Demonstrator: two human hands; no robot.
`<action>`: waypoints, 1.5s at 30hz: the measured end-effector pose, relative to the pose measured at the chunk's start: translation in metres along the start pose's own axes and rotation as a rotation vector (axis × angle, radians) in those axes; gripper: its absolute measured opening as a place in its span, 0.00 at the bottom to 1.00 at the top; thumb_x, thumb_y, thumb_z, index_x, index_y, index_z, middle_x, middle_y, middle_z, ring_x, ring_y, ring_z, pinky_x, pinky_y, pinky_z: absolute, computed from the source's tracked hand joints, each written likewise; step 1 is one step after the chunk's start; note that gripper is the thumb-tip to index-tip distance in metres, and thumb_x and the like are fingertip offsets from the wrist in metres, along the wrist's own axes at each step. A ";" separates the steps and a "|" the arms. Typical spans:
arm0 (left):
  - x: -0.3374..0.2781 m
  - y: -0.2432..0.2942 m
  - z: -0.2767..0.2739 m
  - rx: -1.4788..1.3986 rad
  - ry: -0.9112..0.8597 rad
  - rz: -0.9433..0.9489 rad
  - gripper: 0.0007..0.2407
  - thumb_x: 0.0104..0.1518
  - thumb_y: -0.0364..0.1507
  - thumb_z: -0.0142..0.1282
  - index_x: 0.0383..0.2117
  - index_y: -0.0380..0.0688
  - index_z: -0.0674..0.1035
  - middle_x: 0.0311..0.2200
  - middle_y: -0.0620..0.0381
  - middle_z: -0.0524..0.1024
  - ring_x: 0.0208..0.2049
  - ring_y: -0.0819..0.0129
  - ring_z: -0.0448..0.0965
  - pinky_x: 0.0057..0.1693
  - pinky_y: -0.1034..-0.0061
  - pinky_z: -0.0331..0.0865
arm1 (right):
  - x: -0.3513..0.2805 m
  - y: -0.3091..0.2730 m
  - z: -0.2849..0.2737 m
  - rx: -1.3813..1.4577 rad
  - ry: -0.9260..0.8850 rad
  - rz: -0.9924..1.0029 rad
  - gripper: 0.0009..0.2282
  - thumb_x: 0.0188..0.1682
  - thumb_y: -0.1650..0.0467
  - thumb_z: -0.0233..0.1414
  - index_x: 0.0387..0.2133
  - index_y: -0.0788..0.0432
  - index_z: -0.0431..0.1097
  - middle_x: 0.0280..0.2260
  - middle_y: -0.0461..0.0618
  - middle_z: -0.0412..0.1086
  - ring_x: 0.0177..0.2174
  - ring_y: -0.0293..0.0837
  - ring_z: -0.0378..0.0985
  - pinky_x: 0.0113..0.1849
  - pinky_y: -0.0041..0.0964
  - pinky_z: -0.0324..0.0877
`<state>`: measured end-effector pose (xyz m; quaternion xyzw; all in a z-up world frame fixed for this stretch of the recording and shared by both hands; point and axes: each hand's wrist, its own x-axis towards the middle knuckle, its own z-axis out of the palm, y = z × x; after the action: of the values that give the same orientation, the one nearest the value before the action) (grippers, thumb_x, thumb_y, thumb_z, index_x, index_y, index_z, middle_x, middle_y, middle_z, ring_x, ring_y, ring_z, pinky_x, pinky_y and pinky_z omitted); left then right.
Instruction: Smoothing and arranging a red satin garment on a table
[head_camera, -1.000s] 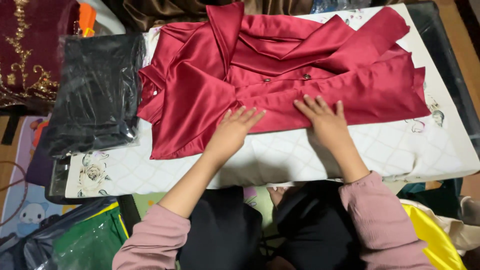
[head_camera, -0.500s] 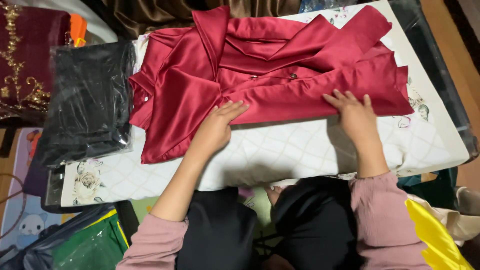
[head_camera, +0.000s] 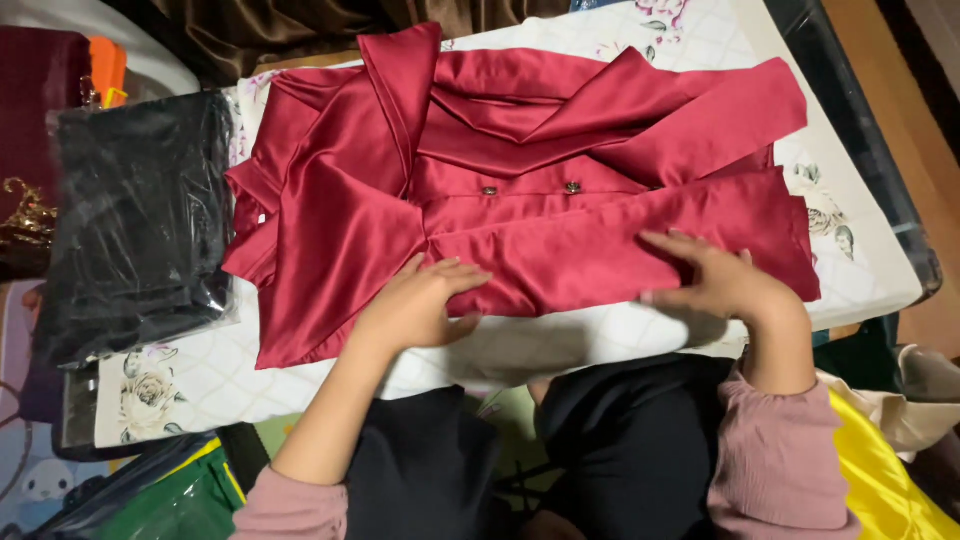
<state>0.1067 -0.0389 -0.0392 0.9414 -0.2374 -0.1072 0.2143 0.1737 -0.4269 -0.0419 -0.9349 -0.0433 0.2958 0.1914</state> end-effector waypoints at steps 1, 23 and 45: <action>0.015 0.003 0.000 0.000 0.003 0.001 0.24 0.48 0.38 0.64 0.54 0.48 0.78 0.56 0.62 0.77 0.59 0.56 0.72 0.63 0.46 0.58 | -0.001 -0.005 -0.008 -0.002 0.003 0.000 0.42 0.29 0.52 0.66 0.64 0.25 0.57 0.68 0.37 0.55 0.69 0.46 0.50 0.63 0.76 0.35; 0.133 -0.048 0.007 0.762 0.685 -0.061 0.07 0.57 0.31 0.51 0.39 0.49 0.76 0.28 0.54 0.78 0.30 0.56 0.78 0.46 0.63 0.67 | 0.080 0.041 0.007 -0.302 1.006 -0.128 0.08 0.53 0.68 0.59 0.42 0.57 0.80 0.45 0.63 0.73 0.45 0.64 0.62 0.53 0.65 0.43; 0.088 0.014 0.037 0.349 -0.384 -0.068 0.37 0.58 0.20 0.47 0.69 0.85 0.52 0.76 0.67 0.36 0.75 0.47 0.30 0.68 0.25 0.26 | 0.068 0.038 0.005 0.095 0.232 0.148 0.47 0.47 0.50 0.53 0.72 0.32 0.21 0.72 0.52 0.14 0.69 0.58 0.12 0.60 0.80 0.17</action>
<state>0.1664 -0.1063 -0.0744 0.9339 -0.2567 -0.2487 -0.0043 0.2251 -0.4475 -0.0965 -0.9533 0.0622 0.2007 0.2169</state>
